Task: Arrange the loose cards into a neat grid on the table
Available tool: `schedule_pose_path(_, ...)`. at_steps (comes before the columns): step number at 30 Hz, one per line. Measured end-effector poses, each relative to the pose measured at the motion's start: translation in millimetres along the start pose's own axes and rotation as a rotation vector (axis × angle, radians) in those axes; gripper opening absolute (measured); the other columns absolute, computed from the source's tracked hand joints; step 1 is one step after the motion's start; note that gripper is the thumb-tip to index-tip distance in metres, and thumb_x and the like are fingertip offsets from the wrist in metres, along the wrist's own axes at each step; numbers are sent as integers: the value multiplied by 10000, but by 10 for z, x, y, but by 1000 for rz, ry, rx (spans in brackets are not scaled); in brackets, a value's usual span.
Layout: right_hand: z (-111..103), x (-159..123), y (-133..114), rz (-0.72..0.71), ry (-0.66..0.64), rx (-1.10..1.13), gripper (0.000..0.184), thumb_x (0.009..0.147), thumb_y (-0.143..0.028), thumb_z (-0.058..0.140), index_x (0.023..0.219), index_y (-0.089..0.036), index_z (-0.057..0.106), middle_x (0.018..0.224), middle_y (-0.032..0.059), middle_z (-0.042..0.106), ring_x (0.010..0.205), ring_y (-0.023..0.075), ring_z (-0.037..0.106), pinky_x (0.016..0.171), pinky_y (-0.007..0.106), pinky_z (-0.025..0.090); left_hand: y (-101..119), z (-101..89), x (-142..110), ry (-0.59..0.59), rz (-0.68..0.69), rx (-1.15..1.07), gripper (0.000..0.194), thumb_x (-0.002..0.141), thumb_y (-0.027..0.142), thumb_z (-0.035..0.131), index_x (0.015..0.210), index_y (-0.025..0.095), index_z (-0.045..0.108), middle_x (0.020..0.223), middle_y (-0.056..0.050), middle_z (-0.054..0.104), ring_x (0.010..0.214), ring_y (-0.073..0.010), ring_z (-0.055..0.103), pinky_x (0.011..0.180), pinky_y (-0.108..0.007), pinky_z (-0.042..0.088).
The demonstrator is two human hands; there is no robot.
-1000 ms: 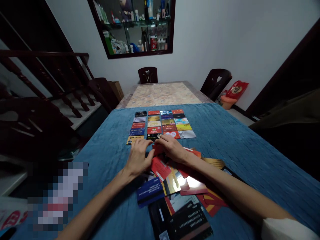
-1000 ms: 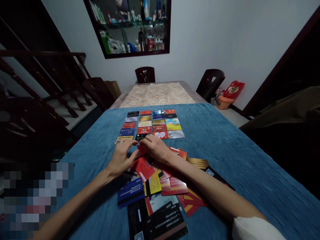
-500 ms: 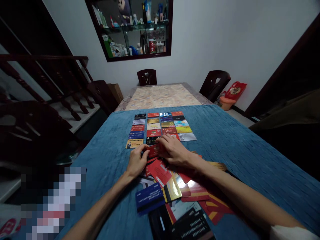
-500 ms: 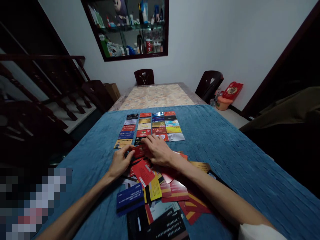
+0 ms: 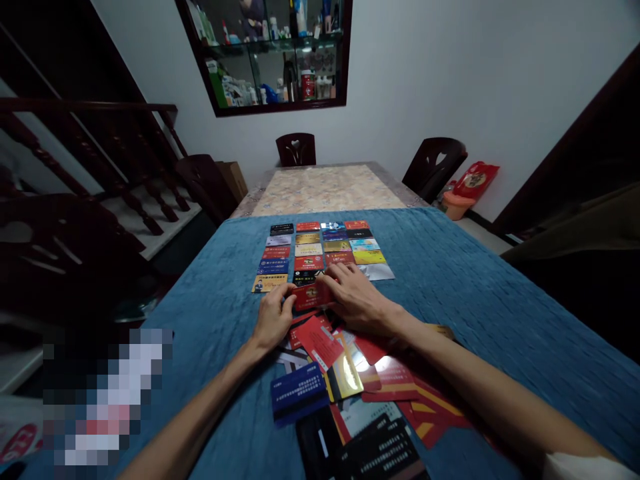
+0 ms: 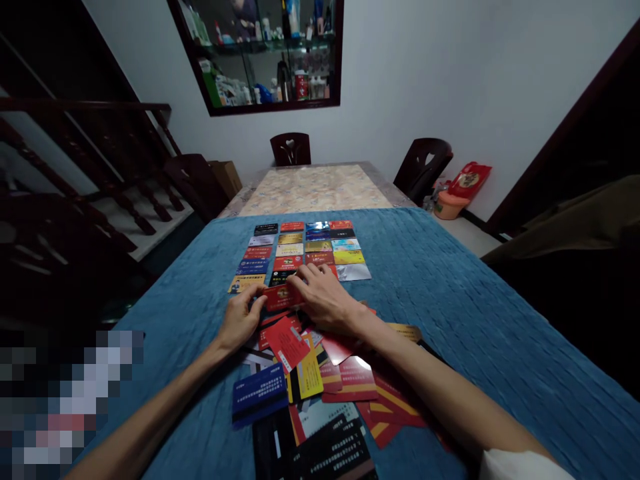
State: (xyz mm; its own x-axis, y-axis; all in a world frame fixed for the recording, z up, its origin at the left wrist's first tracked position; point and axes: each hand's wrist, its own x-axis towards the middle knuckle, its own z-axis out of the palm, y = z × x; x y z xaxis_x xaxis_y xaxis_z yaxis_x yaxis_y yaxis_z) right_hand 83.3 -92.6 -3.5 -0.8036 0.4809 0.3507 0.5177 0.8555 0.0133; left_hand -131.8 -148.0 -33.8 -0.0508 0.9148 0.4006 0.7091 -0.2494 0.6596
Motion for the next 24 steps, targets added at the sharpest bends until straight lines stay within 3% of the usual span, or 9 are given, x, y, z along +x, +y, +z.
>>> schedule_pose_path(4,-2,-9,-3,7,56,-17,396,904,-306,644,1239,-116,551,1144,174,578,988,275,477,844,399,370,18,-4,16,8,6,2,150,873,192,486,896,213,634,896,-22,724,854,-193,668,800,-319,516)
schedule_pose_path(10,42,0,36,-3,161,26,319,917,-279,601,1199,-135,564,1104,161,565,948,266,449,797,392,393,-18,-7,23,49,58,18,201,874,190,528,1057,211,609,919,-21,701,832,-178,654,821,-328,514)
schedule_pose_path(17,30,30,72,-22,163,53,393,879,-310,669,1209,-119,569,1096,157,557,964,265,457,800,392,419,-32,-51,8,39,277,231,404,847,199,643,1242,204,564,1202,-102,655,1146,-279,570,1034,-494,426)
schedule_pose_path(24,61,37,159,-64,138,58,457,837,-278,677,1247,-128,543,1126,161,546,1007,282,453,823,425,453,4,-139,33,-48,352,358,510,833,175,636,1330,187,522,1274,-131,582,1205,-301,525,1038,-505,426)
